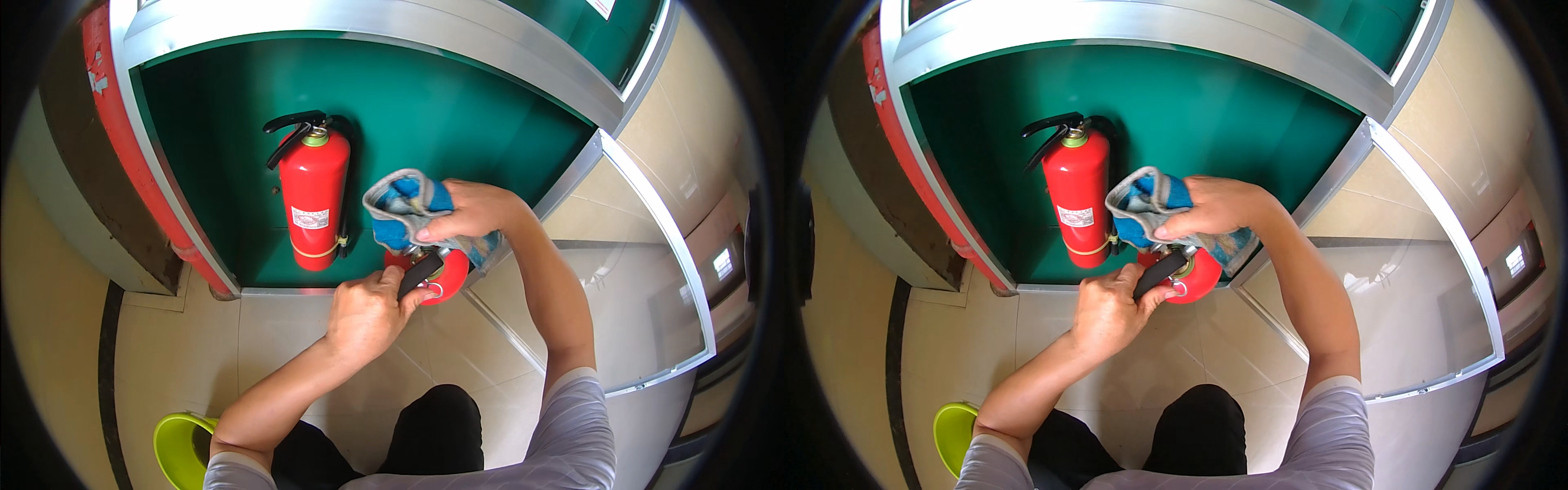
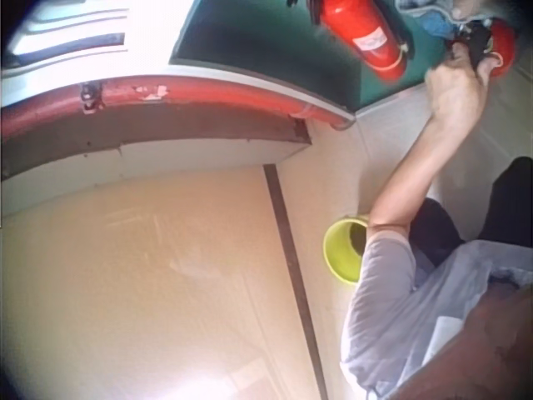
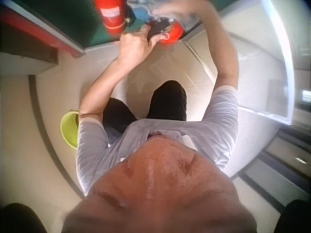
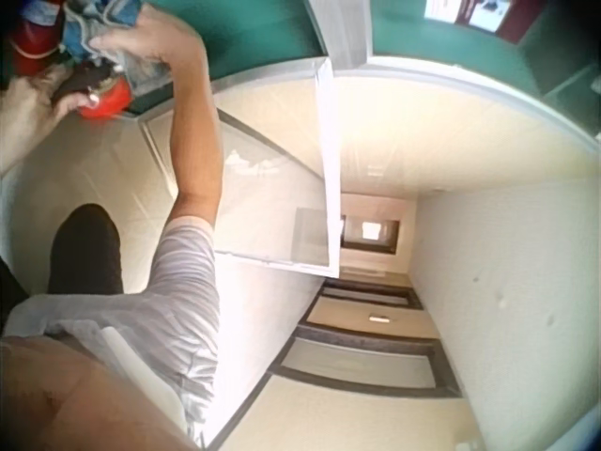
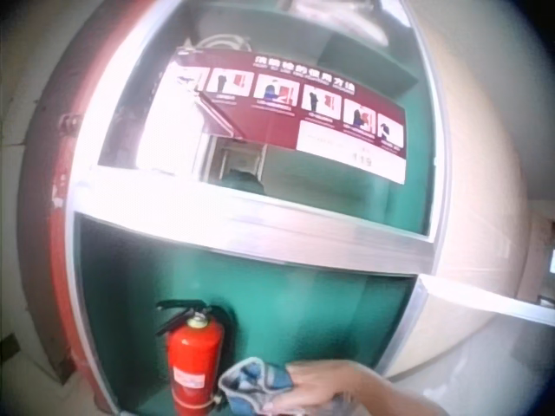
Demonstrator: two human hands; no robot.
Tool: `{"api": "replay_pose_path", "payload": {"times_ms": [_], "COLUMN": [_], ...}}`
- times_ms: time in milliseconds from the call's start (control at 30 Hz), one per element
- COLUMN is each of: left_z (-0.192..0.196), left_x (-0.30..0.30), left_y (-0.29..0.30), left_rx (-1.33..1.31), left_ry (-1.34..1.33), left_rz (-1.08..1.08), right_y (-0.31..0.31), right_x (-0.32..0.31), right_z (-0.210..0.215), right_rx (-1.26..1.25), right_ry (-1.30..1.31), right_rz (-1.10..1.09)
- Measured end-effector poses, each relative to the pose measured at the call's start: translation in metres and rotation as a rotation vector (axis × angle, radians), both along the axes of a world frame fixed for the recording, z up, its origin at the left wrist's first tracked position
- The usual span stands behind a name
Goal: The person wipes the exterior and interior glass and frame of a fire equipment cabinet using a cloth, then opens the cabinet and wipes the interior shelves, components, and two fire extinguishers.
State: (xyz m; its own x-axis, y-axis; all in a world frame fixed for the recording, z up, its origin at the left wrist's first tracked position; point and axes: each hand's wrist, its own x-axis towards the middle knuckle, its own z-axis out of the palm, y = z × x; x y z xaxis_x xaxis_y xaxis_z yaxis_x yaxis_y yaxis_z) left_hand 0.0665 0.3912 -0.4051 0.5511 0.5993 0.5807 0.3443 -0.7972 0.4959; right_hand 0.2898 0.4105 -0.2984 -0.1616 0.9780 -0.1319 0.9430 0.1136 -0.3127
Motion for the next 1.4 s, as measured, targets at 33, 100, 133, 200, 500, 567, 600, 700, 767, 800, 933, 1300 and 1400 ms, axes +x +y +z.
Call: {"api": "replay_pose_path", "payload": {"times_ms": [33,100,133,200,500,567,600,700,767,800,933,1300,1400], "left_z": [0.001,0.002,0.001,-0.004,-0.004,-0.004,-0.004,-0.003,-0.002,-0.004,-0.007,-0.008,-0.007], "left_x": [0.000,0.001,0.002,0.004,-0.008,-0.014,-0.015,-0.012,-0.010,-0.010,-0.007,-0.011,-0.011], "left_y": [-0.001,-0.003,-0.002,0.001,0.013,0.019,0.021,0.024,0.026,0.028,0.028,0.038,0.035], "left_rx": [0.000,0.038,0.040,0.102,0.013,0.007,-0.027,-0.057,-0.051,-0.054,-0.048,-0.097,-0.133], "left_ry": [0.002,-0.056,-0.057,-0.118,-0.124,-0.109,-0.093,-0.111,-0.114,-0.109,-0.131,-0.163,-0.171], "left_rz": [0.008,0.002,0.000,-0.044,-0.048,-0.040,-0.026,-0.013,-0.002,-0.001,0.003,0.122,0.079], "right_y": [0.005,0.015,0.019,0.023,0.006,-0.025,-0.032,-0.056,-0.069,-0.071,-0.063,-0.070,-0.065], "right_x": [-0.018,-0.033,-0.048,-0.064,-0.033,-0.021,-0.002,0.038,0.024,0.019,0.006,-0.052,-0.037], "right_z": [0.012,0.004,0.004,0.003,-0.005,0.002,-0.005,-0.028,-0.039,-0.042,-0.045,-0.127,-0.101], "right_rx": [-0.204,-0.149,-0.233,-0.311,-0.212,-0.090,-0.112,0.109,0.194,0.279,0.577,1.184,1.066], "right_ry": [-0.196,-0.211,-0.227,-0.242,-0.140,0.040,0.224,0.657,0.564,0.471,-0.017,0.164,0.197], "right_rz": [-0.067,0.059,0.113,0.158,0.086,-0.132,-0.330,-0.215,-0.165,-0.115,0.164,-0.038,-0.019]}}
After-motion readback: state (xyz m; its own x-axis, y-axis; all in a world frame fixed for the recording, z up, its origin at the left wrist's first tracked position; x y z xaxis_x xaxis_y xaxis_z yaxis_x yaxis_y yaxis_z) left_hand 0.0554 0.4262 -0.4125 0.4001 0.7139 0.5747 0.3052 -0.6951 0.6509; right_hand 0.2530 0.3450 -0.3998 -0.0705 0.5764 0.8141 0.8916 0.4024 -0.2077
